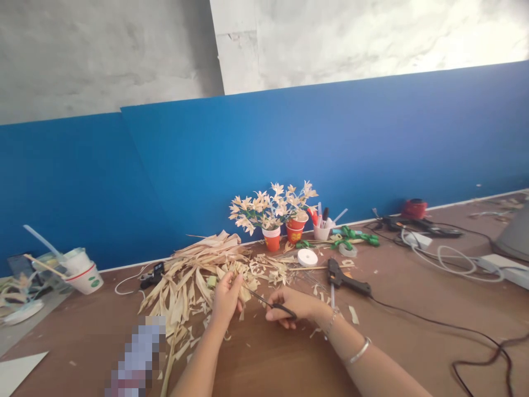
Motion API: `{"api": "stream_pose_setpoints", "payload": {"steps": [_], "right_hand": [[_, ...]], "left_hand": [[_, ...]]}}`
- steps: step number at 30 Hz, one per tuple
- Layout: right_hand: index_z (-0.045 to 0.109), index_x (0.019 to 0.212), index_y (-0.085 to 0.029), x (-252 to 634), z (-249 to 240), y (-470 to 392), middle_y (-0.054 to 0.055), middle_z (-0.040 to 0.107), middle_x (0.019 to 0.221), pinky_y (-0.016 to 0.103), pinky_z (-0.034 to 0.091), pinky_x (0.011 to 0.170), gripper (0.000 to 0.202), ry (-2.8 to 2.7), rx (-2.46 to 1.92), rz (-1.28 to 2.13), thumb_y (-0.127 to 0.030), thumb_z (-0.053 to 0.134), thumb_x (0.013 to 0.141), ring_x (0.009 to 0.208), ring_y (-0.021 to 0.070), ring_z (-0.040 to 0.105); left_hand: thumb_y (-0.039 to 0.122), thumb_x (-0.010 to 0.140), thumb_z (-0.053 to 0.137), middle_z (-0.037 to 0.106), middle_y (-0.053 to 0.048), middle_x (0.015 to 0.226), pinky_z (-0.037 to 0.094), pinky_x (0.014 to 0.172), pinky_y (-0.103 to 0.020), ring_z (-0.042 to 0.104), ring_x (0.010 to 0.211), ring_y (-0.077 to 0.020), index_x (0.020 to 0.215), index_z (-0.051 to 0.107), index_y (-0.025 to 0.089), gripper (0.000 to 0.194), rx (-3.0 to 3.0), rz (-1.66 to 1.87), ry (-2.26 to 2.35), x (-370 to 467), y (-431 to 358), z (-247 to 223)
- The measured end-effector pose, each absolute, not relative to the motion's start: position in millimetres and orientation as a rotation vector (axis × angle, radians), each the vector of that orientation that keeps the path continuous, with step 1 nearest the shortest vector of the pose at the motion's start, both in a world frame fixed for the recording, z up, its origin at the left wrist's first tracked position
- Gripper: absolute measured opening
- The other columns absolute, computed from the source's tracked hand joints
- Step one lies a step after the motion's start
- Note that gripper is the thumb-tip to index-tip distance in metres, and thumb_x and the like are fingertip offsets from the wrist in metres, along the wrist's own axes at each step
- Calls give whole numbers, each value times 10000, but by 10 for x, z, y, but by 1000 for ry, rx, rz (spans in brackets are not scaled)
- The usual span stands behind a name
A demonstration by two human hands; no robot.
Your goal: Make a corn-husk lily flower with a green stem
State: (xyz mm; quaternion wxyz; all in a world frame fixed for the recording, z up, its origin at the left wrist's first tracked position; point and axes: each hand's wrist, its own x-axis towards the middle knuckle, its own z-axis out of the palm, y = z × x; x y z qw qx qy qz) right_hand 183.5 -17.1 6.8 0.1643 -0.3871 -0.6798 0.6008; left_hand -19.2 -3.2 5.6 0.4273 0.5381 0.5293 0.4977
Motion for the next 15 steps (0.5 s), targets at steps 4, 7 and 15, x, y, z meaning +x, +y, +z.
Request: {"api": "stream_pose_setpoints", "payload": {"steps": [4, 7, 15], "right_hand": [[606, 740, -144, 1825, 72, -188, -52, 546, 478, 126, 320, 337, 381, -1949, -1118, 1707, -510, 688, 673, 379, 54, 476], [616, 755, -143, 1804, 114, -211, -56, 530, 470, 131, 332, 342, 387, -1956, -1126, 1684, -509, 697, 661, 378, 52, 459], [610, 737, -146, 1747, 176, -255, -62, 498, 459, 139, 332, 341, 390, -1946, -1142, 1619, -510, 708, 634, 377, 52, 429]], "left_hand": [[532, 749, 536, 387, 119, 341, 194, 272, -168, 413, 221, -99, 744, 466, 210, 330, 1348, 1294, 1377, -187, -44, 76], [529, 757, 526, 375, 116, 336, 212, 275, -175, 412, 225, -104, 733, 467, 212, 323, 1372, 1305, 1406, -180, -62, 108], [545, 765, 504, 359, 113, 306, 262, 290, -190, 431, 240, -131, 734, 468, 218, 330, 1408, 1290, 1472, -165, -100, 174]]}}
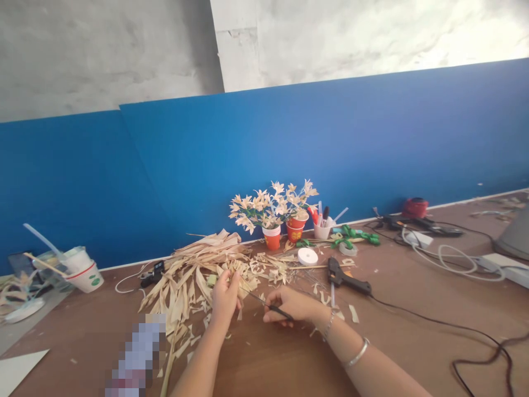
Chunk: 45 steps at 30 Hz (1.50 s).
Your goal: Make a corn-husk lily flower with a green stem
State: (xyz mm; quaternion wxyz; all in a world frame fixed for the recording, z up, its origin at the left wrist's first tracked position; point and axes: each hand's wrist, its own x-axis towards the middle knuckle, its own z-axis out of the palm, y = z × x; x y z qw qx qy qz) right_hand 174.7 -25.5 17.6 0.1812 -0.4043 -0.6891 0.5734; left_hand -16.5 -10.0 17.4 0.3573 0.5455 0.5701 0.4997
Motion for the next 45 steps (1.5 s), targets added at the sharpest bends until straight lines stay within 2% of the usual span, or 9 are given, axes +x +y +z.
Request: {"api": "stream_pose_setpoints", "payload": {"steps": [10, 24, 30, 38, 45], "right_hand": [[610, 722, -137, 1758, 134, -217, -67, 472, 455, 147, 291, 342, 379, -2012, -1083, 1546, -497, 701, 645, 372, 52, 389], [625, 681, -126, 1759, 100, -170, -47, 480, 553, 166, 306, 467, 313, -2121, -1079, 1290, -428, 701, 648, 513, 68, 378], [630, 707, -130, 1763, 46, -152, -48, 488, 525, 161, 308, 430, 308, -2089, -1111, 1302, -428, 692, 655, 467, 64, 390], [634, 707, -132, 1749, 97, -182, -50, 483, 467, 160, 289, 369, 283, -1958, -1180, 1369, -400, 699, 647, 398, 64, 400], [633, 695, -131, 1719, 75, -162, -65, 466, 410, 146, 280, 329, 226, -1877, -1210, 1386, -349, 680, 657, 345, 54, 388]], "left_hand": [[531, 790, 477, 403, 103, 331, 271, 293, -185, 433, 249, -123, 769, 464, 213, 319, 1418, 1278, 1469, -176, -91, 133], [558, 786, 490, 426, 107, 370, 255, 286, -174, 428, 247, -105, 754, 442, 217, 346, 1363, 1365, 1401, -172, -71, 70], [571, 768, 499, 478, 96, 390, 260, 288, -172, 435, 250, -101, 792, 463, 208, 365, 1292, 1391, 1397, -174, -51, 31], [540, 768, 533, 395, 120, 343, 295, 320, -171, 445, 269, -102, 741, 446, 212, 341, 1190, 1464, 1352, -157, -51, 28], [494, 746, 572, 531, 60, 443, 406, 357, -228, 549, 351, -152, 778, 468, 209, 305, 1032, 1444, 1292, -131, -47, 88]]}}
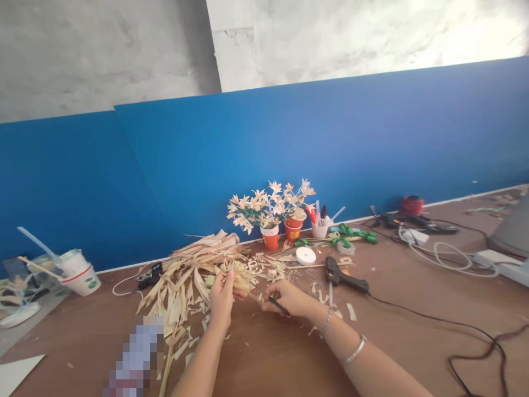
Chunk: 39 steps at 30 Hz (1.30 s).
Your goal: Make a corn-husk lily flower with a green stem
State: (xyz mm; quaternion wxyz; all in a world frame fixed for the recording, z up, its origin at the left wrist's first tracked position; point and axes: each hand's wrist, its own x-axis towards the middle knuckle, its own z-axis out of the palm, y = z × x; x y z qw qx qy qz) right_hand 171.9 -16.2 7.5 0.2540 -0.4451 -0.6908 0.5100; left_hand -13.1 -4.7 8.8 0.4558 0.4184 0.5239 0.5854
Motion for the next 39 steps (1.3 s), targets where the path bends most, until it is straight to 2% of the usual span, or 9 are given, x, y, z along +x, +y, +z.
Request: {"api": "stream_pose_setpoints", "payload": {"steps": [11, 19, 26, 39], "right_hand": [[616, 705, -140, 1695, 88, -182, -73, 478, 398, 142, 312, 312, 212, -1833, -1234, 1450, -341, 668, 663, 322, 59, 422], [636, 724, -133, 1702, 102, -194, -67, 506, 431, 138, 299, 309, 214, -1809, -1226, 1486, -313, 703, 630, 332, 52, 422], [609, 734, -141, 1740, 105, -193, -73, 502, 433, 137, 330, 331, 278, -1802, -1153, 1565, -395, 693, 658, 346, 51, 435], [623, 710, -132, 1757, 109, -197, -78, 483, 411, 140, 270, 322, 251, -1815, -1092, 1591, -369, 695, 662, 328, 41, 395]], "left_hand": [[527, 744, 573, 513, 57, 448, 441, 367, -268, 550, 349, -159, 763, 497, 205, 331, 1051, 1394, 1309, -86, -58, 60], [527, 745, 557, 493, 79, 397, 399, 334, -226, 548, 325, -159, 723, 459, 211, 332, 1174, 1387, 1347, -122, -62, 55], [534, 757, 543, 503, 85, 409, 393, 337, -219, 549, 327, -157, 732, 447, 214, 335, 1225, 1414, 1342, -162, -40, 25], [546, 743, 561, 565, 57, 460, 385, 321, -198, 546, 323, -129, 740, 507, 191, 359, 1267, 1365, 1297, -126, -64, 37]]}}
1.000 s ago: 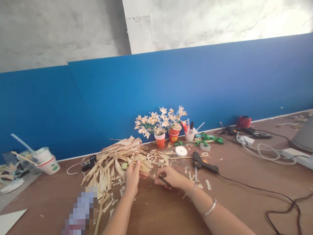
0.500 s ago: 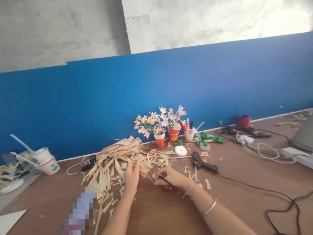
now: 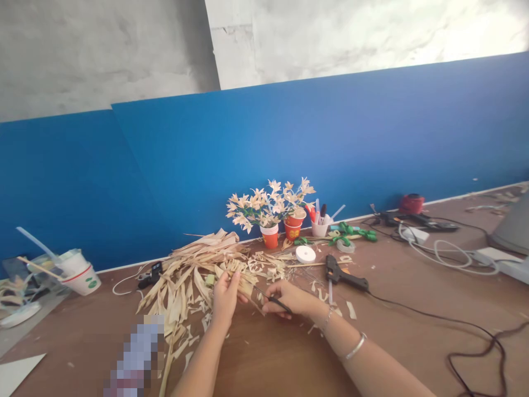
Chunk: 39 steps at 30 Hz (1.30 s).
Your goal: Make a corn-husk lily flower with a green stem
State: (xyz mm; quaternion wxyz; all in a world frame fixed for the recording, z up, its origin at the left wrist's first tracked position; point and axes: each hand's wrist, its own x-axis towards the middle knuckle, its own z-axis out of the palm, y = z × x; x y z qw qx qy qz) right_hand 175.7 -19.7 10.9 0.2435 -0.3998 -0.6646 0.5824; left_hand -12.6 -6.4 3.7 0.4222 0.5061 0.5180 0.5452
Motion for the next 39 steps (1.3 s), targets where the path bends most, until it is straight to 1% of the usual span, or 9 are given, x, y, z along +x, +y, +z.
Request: {"api": "stream_pose_setpoints", "payload": {"steps": [5, 9, 15, 24, 28, 34, 39], "right_hand": [[620, 683, -132, 1756, 129, -193, -87, 454, 381, 144, 240, 315, 236, -1808, -1059, 1590, -344, 712, 636, 316, 39, 365], [623, 681, -128, 1743, 143, -192, -81, 467, 405, 149, 238, 313, 218, -1800, -1048, 1583, -331, 696, 645, 318, 38, 359], [609, 658, -134, 1706, 80, -164, -83, 453, 393, 155, 240, 314, 214, -1793, -1083, 1516, -327, 700, 637, 317, 43, 356], [553, 599, -145, 1644, 20, -157, -81, 433, 397, 158, 224, 312, 308, -1778, -1072, 1455, -411, 700, 649, 331, 40, 334], [566, 622, -147, 1632, 22, -159, -80, 438, 390, 158, 242, 308, 279, -1768, -1132, 1439, -389, 704, 647, 328, 49, 350], [589, 650, -146, 1627, 38, -169, -71, 464, 398, 162, 273, 311, 228, -1792, -1204, 1396, -351, 689, 657, 333, 62, 385], [593, 659, -145, 1627, 25, -162, -73, 461, 393, 157, 286, 304, 203, -1791, -1224, 1382, -329, 678, 658, 326, 63, 395]], "left_hand": [[536, 747, 562, 559, 66, 449, 383, 325, -191, 545, 324, -125, 745, 497, 195, 347, 1239, 1371, 1279, -122, -69, 36], [530, 744, 563, 538, 76, 427, 380, 331, -192, 541, 324, -126, 736, 485, 201, 338, 1204, 1376, 1289, -109, -85, 64], [512, 734, 567, 516, 78, 391, 414, 351, -218, 553, 337, -148, 723, 484, 208, 316, 1090, 1388, 1322, -73, -94, 82], [450, 745, 578, 564, 58, 475, 440, 360, -239, 570, 350, -151, 831, 521, 192, 278, 978, 1417, 1278, -45, -82, 65], [423, 740, 583, 585, 49, 509, 418, 348, -230, 576, 357, -151, 848, 520, 194, 261, 927, 1421, 1258, -30, -84, 68], [388, 717, 599, 597, 37, 510, 390, 336, -217, 578, 360, -152, 817, 509, 190, 240, 853, 1407, 1235, -19, -92, 93], [406, 687, 632, 605, 28, 514, 394, 349, -217, 586, 377, -154, 804, 519, 182, 276, 825, 1404, 1210, -15, -104, 113]]}}
